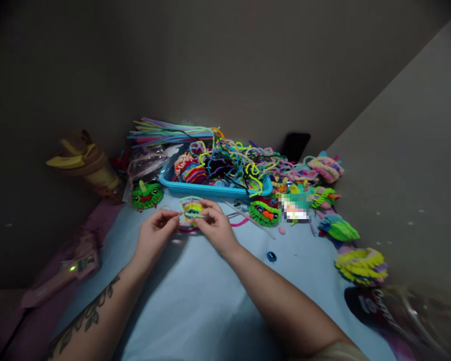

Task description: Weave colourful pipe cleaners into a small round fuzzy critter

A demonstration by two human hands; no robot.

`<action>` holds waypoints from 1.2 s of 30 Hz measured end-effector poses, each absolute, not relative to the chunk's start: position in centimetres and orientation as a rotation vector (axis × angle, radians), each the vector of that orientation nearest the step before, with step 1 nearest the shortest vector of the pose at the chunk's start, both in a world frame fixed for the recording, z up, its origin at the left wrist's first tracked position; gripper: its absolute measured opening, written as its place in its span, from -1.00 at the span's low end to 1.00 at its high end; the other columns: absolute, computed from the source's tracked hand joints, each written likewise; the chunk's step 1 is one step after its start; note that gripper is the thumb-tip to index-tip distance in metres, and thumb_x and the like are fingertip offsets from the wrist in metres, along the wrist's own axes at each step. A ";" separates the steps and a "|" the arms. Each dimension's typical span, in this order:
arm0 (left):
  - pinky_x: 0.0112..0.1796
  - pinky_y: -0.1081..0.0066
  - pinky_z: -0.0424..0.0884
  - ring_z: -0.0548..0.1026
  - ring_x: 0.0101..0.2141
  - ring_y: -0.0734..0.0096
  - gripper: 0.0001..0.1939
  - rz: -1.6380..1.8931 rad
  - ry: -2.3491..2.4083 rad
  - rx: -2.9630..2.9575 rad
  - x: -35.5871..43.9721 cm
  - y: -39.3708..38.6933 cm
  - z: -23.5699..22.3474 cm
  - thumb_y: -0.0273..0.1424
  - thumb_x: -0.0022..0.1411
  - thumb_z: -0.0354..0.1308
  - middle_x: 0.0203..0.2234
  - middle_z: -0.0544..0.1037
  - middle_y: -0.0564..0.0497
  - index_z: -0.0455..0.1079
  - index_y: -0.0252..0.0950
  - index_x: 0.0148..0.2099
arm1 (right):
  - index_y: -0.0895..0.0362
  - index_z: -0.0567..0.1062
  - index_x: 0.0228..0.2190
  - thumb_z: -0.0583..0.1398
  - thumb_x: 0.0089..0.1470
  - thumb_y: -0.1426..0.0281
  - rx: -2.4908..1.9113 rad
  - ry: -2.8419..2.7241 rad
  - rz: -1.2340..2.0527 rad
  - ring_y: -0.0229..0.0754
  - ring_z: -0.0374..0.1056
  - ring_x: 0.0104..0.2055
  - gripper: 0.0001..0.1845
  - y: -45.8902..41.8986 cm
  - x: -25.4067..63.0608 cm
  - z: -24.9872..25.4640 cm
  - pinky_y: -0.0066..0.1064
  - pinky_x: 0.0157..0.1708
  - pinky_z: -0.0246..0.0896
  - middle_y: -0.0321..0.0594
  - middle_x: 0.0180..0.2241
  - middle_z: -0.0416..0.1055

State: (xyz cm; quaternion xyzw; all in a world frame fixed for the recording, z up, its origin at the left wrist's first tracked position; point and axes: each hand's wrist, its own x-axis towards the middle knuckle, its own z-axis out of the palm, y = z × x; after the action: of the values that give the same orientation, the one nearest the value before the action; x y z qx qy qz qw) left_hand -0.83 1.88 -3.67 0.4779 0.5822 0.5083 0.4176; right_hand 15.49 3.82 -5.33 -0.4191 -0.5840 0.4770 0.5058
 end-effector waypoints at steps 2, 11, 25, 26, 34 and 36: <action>-0.49 0.50 0.32 0.39 -0.55 0.50 -0.86 1.264 1.451 1.246 -0.9 1.9 -3.7 -0.36 0.03 0.16 -0.56 0.48 0.06 0.45 -0.33 -0.36 | 0.09 0.49 -0.49 0.27 -0.09 0.36 -0.982 -1.437 1.200 -0.06 0.23 0.08 -0.93 3.7 15.5 -5.3 -0.17 0.08 0.09 -0.13 -0.01 0.28; -0.48 0.49 0.35 0.47 -0.45 0.44 -0.83 1.359 1.534 1.371 -0.9 1.7 -3.5 -0.36 0.05 0.19 -0.47 0.50 0.04 0.38 -0.30 -0.27 | 0.09 0.49 -0.50 0.29 -0.10 0.31 -0.949 -1.415 1.283 -0.08 0.22 0.07 -0.88 3.7 15.3 -5.2 -0.19 0.07 0.12 -0.15 -0.05 0.28; -0.28 0.38 0.33 0.42 -0.28 0.37 -0.76 1.307 1.545 1.890 -0.8 1.4 -4.4 -0.32 0.08 0.23 -0.33 0.46 0.02 0.28 -0.24 -0.22 | 0.09 0.52 -0.46 0.30 -0.09 0.25 -0.953 -1.364 1.326 -0.07 0.26 0.05 -0.83 4.1 15.5 -5.8 -0.16 0.11 0.07 -0.16 -0.08 0.34; -0.28 0.39 0.33 0.42 -0.29 0.38 -0.78 1.306 1.532 1.876 -0.8 1.4 -4.3 -0.33 0.10 0.21 -0.34 0.45 0.03 0.27 -0.24 -0.23 | 0.09 0.51 -0.46 0.31 -0.10 0.25 -0.948 -1.361 1.335 -0.07 0.25 0.05 -0.82 4.1 15.5 -5.9 -0.17 0.11 0.07 -0.16 -0.08 0.34; -0.34 0.46 0.32 0.42 -0.37 0.45 -0.86 1.316 1.377 1.577 -0.8 1.4 -4.0 -0.39 0.14 0.11 -0.38 0.44 0.05 0.21 -0.24 -0.24 | 0.04 0.41 -0.37 0.35 -0.17 0.25 -0.841 -1.212 1.448 -0.10 0.31 0.00 -0.70 3.7 15.0 -5.7 -0.19 0.00 0.22 -0.22 -0.09 0.37; -0.35 0.46 0.32 0.43 -0.37 0.45 -0.86 1.301 1.358 1.569 -0.8 1.5 -4.2 -0.39 0.15 0.09 -0.38 0.43 0.05 0.20 -0.24 -0.23 | 0.05 0.44 -0.41 0.35 -0.14 0.26 -0.829 -1.272 1.424 -0.10 0.28 0.04 -0.76 3.8 15.2 -5.9 -0.18 0.06 0.16 -0.22 -0.08 0.36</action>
State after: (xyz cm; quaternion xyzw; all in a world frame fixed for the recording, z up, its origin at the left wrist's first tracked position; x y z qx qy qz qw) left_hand -0.77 1.47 -4.18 0.6025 0.5215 0.4998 0.3394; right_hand 15.15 3.83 -5.88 -0.3437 -0.5273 0.5903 0.5053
